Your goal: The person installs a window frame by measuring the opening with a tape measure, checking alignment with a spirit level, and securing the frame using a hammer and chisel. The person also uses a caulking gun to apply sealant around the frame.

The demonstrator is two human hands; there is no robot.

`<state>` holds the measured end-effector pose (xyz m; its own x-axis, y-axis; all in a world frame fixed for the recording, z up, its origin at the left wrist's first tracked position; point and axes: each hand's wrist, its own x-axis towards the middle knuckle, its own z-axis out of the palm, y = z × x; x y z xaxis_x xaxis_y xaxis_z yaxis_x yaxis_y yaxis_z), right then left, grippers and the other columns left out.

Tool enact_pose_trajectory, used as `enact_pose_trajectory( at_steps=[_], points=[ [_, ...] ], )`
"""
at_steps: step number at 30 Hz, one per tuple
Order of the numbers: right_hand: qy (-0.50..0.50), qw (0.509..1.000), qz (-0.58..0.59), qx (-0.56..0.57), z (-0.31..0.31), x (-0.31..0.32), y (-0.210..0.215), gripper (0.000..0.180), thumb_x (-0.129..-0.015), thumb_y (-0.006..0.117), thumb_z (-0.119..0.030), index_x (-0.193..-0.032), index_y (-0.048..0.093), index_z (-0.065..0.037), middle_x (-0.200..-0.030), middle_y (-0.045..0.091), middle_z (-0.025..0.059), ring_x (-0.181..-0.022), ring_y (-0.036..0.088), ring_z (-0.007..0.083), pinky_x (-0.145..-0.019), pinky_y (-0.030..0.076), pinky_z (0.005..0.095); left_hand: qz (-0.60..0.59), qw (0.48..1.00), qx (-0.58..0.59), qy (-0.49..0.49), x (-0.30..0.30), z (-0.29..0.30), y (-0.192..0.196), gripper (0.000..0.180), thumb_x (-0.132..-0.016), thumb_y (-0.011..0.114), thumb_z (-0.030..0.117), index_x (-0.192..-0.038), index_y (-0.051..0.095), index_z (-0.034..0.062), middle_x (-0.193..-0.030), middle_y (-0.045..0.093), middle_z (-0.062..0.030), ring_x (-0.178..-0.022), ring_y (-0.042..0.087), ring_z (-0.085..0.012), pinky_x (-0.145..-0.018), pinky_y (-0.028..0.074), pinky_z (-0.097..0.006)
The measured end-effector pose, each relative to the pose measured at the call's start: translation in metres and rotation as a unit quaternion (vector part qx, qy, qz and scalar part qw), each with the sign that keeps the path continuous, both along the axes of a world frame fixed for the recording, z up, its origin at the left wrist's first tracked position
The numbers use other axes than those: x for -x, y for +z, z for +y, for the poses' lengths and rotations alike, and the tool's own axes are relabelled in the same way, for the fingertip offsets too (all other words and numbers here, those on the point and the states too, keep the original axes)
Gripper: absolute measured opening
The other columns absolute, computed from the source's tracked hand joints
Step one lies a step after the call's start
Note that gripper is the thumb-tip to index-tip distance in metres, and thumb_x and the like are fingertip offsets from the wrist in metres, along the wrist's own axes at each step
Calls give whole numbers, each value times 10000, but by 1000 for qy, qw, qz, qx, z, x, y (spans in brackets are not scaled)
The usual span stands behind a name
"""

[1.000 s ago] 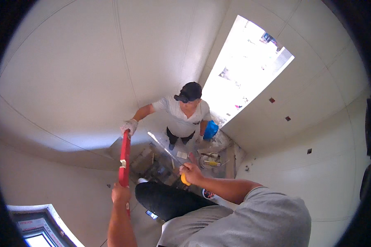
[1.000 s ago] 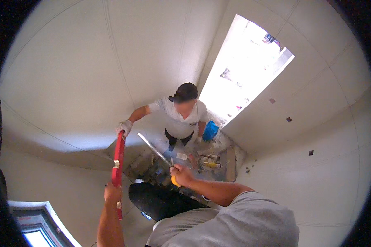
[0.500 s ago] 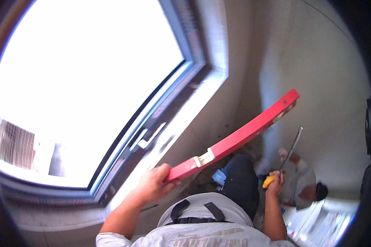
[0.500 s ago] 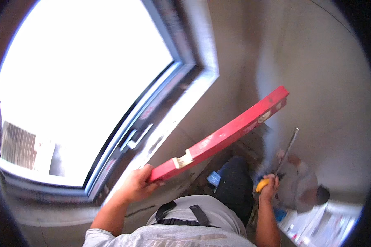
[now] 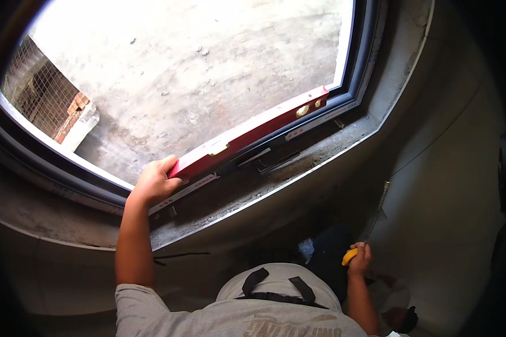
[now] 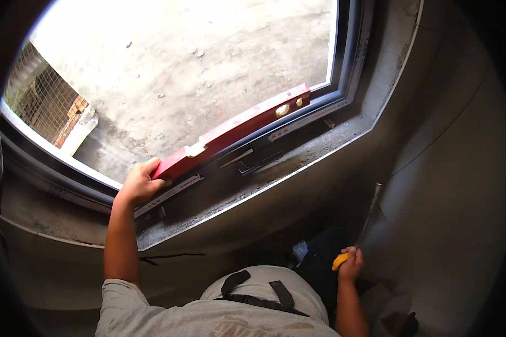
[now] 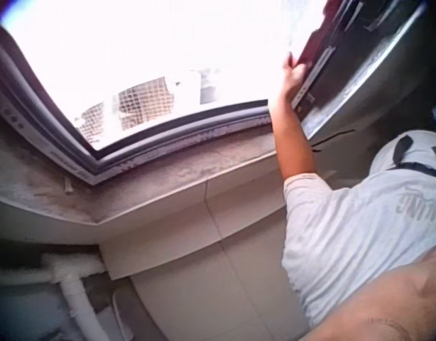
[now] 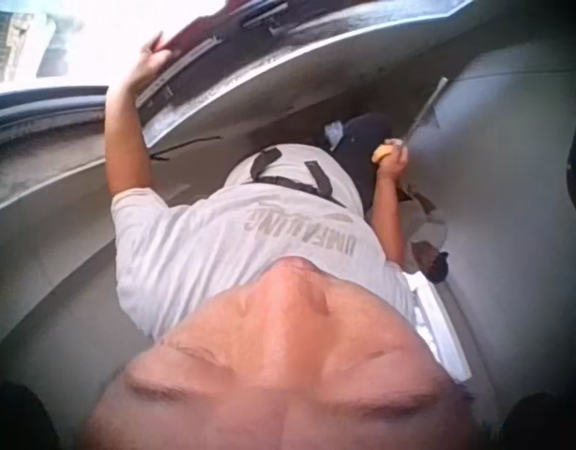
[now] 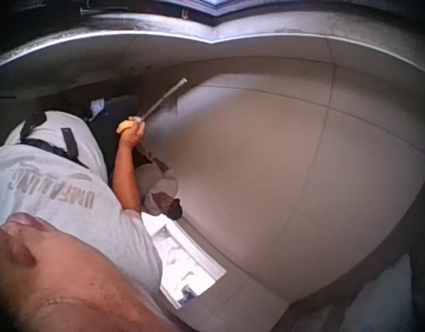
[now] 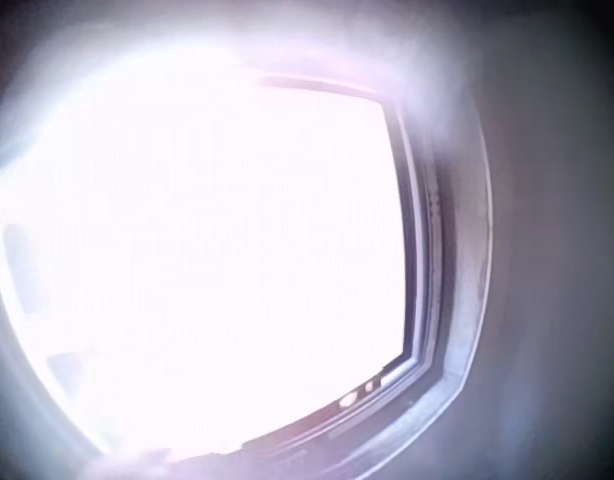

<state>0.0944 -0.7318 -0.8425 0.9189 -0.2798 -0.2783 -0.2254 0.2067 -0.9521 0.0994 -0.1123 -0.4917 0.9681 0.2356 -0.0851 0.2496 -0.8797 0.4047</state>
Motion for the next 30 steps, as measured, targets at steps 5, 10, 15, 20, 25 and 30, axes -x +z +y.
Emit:
enact_pose_trajectory(
  at_steps=[5, 10, 15, 20, 25, 30],
  points=[
    [28, 1000, -1, 14, 16, 10, 9, 240, -1130, 549, -279, -1010, 607, -78, -878, 662, 65, -725, 637, 165, -686, 549, 321, 19, 999, -13, -23, -18, 8, 0, 400, -834, 858, 266, -1072, 649, 22, -1006, 715, -256, -973, 675, -471, -845, 532, -490],
    [19, 999, 7, 36, 8, 25, -31, 221, -1124, 550, -258, -993, 598, -86, -868, 649, 54, -721, 629, 157, -670, 553, 309, 42, 998, -14, -47, -23, 9, 4, 399, -840, 846, 270, -1079, 642, 23, -1033, 717, -263, -1016, 674, -476, -870, 533, -497],
    [69, 987, 17, 146, 10, 25, -25, 244, -1111, 544, -209, -980, 645, -31, -878, 669, 63, -829, 641, 157, -793, 519, 316, 66, 996, -32, -49, -28, 7, 3, 396, -851, 811, 254, -1089, 609, 12, -1018, 706, -289, -1013, 666, -494, -868, 528, -503],
    [95, 964, -4, 249, 14, 21, -31, 254, -1104, 546, -204, -964, 654, -20, -859, 681, 68, -811, 648, 173, -784, 523, 324, 72, 995, -47, -41, -27, 8, 2, 380, -845, 811, 235, -1093, 614, 24, -969, 712, -273, -955, 675, -472, -847, 531, -491],
    [81, 968, -1, 238, 20, 20, -29, 276, -1108, 544, -208, -924, 629, -21, -841, 657, 64, -781, 633, 161, -749, 516, 332, 60, 996, -51, -45, -28, 6, 4, 385, -837, 825, 239, -1075, 610, 25, -930, 701, -270, -914, 667, -463, -825, 527, -488],
    [80, 968, 17, 236, 16, 20, -27, 267, -1098, 547, -203, -942, 655, -15, -849, 687, 71, -787, 648, 167, -752, 526, 335, 58, 996, -47, -57, -27, 8, 5, 384, -837, 820, 245, -1063, 602, 23, -925, 693, -268, -903, 658, -462, -821, 525, -489]
  ],
)
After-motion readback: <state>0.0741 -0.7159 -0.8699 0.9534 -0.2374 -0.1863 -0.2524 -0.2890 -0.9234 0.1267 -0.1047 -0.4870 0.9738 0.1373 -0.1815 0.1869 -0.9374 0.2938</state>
